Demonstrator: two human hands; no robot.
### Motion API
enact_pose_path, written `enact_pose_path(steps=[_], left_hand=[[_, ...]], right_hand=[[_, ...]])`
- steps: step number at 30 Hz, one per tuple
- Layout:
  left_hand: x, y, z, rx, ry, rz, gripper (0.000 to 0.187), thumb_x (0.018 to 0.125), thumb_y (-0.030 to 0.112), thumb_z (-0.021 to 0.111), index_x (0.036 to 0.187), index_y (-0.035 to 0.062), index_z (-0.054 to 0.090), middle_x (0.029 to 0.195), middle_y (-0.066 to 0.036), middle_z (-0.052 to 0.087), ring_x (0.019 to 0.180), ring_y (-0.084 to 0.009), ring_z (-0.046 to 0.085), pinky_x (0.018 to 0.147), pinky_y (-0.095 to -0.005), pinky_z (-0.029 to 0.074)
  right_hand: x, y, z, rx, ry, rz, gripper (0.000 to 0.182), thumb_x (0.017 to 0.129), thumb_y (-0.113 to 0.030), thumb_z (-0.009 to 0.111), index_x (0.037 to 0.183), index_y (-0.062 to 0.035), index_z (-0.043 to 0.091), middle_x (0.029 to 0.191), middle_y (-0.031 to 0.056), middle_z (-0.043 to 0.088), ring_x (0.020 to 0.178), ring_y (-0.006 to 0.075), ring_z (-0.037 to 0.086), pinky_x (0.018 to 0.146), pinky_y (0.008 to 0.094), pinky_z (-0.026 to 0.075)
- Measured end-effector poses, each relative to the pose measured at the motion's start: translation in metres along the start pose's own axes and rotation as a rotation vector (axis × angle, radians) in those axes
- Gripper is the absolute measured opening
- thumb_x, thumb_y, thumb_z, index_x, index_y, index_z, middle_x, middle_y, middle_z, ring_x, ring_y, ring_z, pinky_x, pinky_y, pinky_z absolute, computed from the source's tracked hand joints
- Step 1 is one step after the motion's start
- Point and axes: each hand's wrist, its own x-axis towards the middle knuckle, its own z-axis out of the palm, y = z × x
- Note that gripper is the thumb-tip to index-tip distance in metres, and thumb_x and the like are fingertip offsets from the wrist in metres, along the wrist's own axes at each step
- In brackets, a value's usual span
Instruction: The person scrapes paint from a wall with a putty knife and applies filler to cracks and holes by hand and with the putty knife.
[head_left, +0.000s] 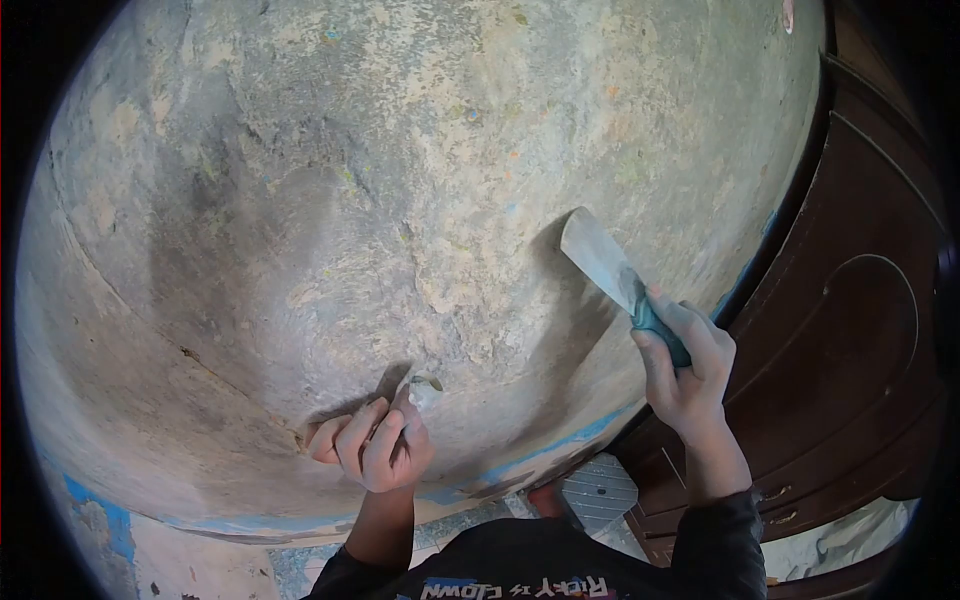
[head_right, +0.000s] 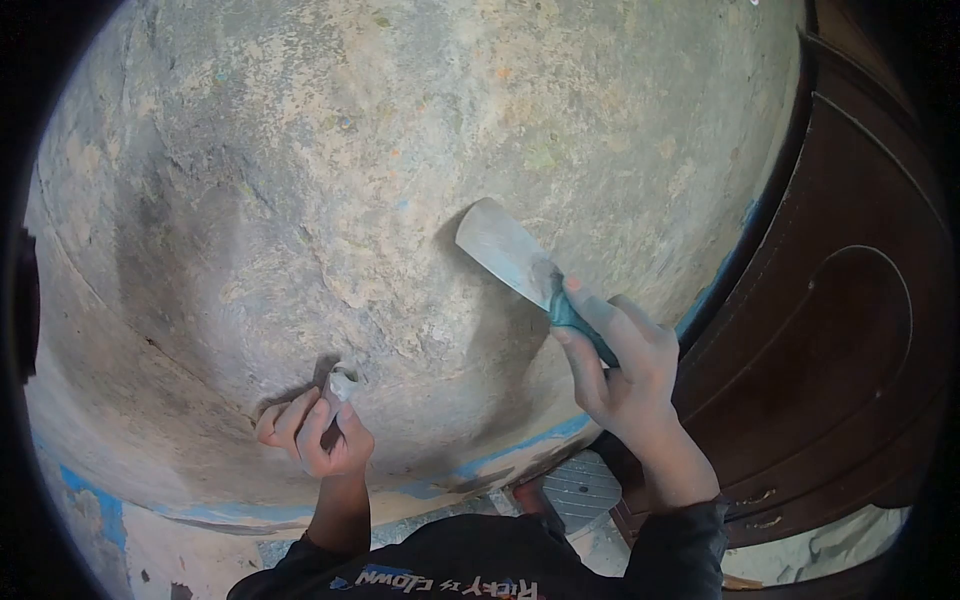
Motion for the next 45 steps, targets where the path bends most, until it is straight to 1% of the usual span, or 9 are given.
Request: enact_pose_path(steps=[5,15,21,24,27,28,31,38,45], left_hand=[[0.0,-0.002,0.0,0.03,-0.01,0.015,0.018,0.092,0.015,0.068,0.109,0.0135,0.061,0.105,-0.005,0.062,0.1,-0.0262,0.046,0.086,-0.0418,0.037],[0.002,-0.002,0.0,0.012,-0.001,0.03,0.018,0.091,0.014,0.069,0.108,0.0124,0.063,0.102,-0.005,0.064,0.098,-0.0248,0.047,0.085,-0.0406,0.036],[0.003,0.0,0.001,0.002,0.005,0.028,0.017,0.09,0.013,0.07,0.106,0.0107,0.064,0.103,-0.006,0.064,0.099,-0.0251,0.047,0.085,-0.0398,0.037],[0.006,0.003,0.002,-0.012,0.0,0.011,0.017,0.09,0.011,0.071,0.106,0.0107,0.064,0.103,-0.005,0.064,0.099,-0.0253,0.047,0.084,-0.0391,0.037],[0.005,0.002,0.003,-0.014,0.012,0.012,0.017,0.089,0.01,0.071,0.105,0.0112,0.064,0.103,-0.005,0.064,0.099,-0.0255,0.047,0.084,-0.0391,0.037],[0.005,0.003,0.004,-0.013,0.01,0.001,0.017,0.09,0.01,0.071,0.105,0.0114,0.064,0.102,-0.005,0.064,0.099,-0.0255,0.047,0.084,-0.0392,0.037],[0.004,0.003,0.002,-0.007,0.009,-0.01,0.017,0.09,0.01,0.071,0.105,0.012,0.064,0.102,-0.004,0.065,0.098,-0.0255,0.047,0.084,-0.0394,0.037],[-0.001,-0.002,0.002,0.028,0.014,0.02,0.017,0.091,0.014,0.071,0.106,0.0123,0.063,0.102,-0.004,0.064,0.097,-0.0255,0.047,0.084,-0.0398,0.037],[-0.001,-0.001,-0.001,0.034,-0.016,0.01,0.017,0.093,0.016,0.069,0.108,0.0131,0.061,0.104,-0.005,0.062,0.098,-0.0257,0.047,0.085,-0.0407,0.038]], right_hand=[[-0.002,-0.002,-0.002,0.013,-0.06,-0.013,0.043,0.081,-0.004,0.077,0.123,-0.0004,0.069,0.069,0.0112,0.057,0.052,0.023,0.057,0.048,0.0319,0.043],[-0.004,0.005,0.004,0.017,0.007,-0.011,0.047,0.08,-0.006,0.08,0.126,-0.0022,0.068,0.07,0.0103,0.057,0.053,0.0215,0.057,0.049,0.0313,0.043],[-0.009,0.006,0.008,-0.057,-0.003,-0.015,0.047,0.081,-0.005,0.079,0.126,-0.0026,0.068,0.072,0.0111,0.06,0.057,0.021,0.061,0.051,0.031,0.046],[0.0,0.016,0.014,-0.042,0.19,0.03,0.048,0.08,-0.004,0.079,0.127,-0.0026,0.068,0.072,0.0118,0.06,0.057,0.0218,0.061,0.051,0.031,0.045],[0.004,0.011,0.009,0.002,0.122,-0.056,0.048,0.08,-0.004,0.078,0.127,-0.0027,0.068,0.071,0.0117,0.059,0.056,0.0228,0.06,0.05,0.0313,0.044],[0.002,0.005,0.006,-0.046,0.038,-0.071,0.047,0.08,-0.006,0.079,0.126,-0.0027,0.068,0.07,0.0105,0.058,0.054,0.0219,0.058,0.049,0.0313,0.043],[-0.002,-0.001,0.005,-0.049,-0.03,-0.02,0.045,0.081,-0.007,0.079,0.125,-0.0025,0.069,0.068,0.0091,0.056,0.052,0.0207,0.055,0.048,0.031,0.043],[-0.001,0.001,0.007,0.007,-0.003,-0.051,0.047,0.081,-0.009,0.08,0.125,-0.0033,0.069,0.068,0.0081,0.056,0.052,0.0196,0.054,0.047,0.0309,0.042],[0.006,0.001,0.014,-0.017,-0.079,-0.167,0.053,0.078,-0.015,0.083,0.128,-0.0067,0.069,0.069,0.0058,0.052,0.051,0.0185,0.053,0.047,0.0309,0.042]])
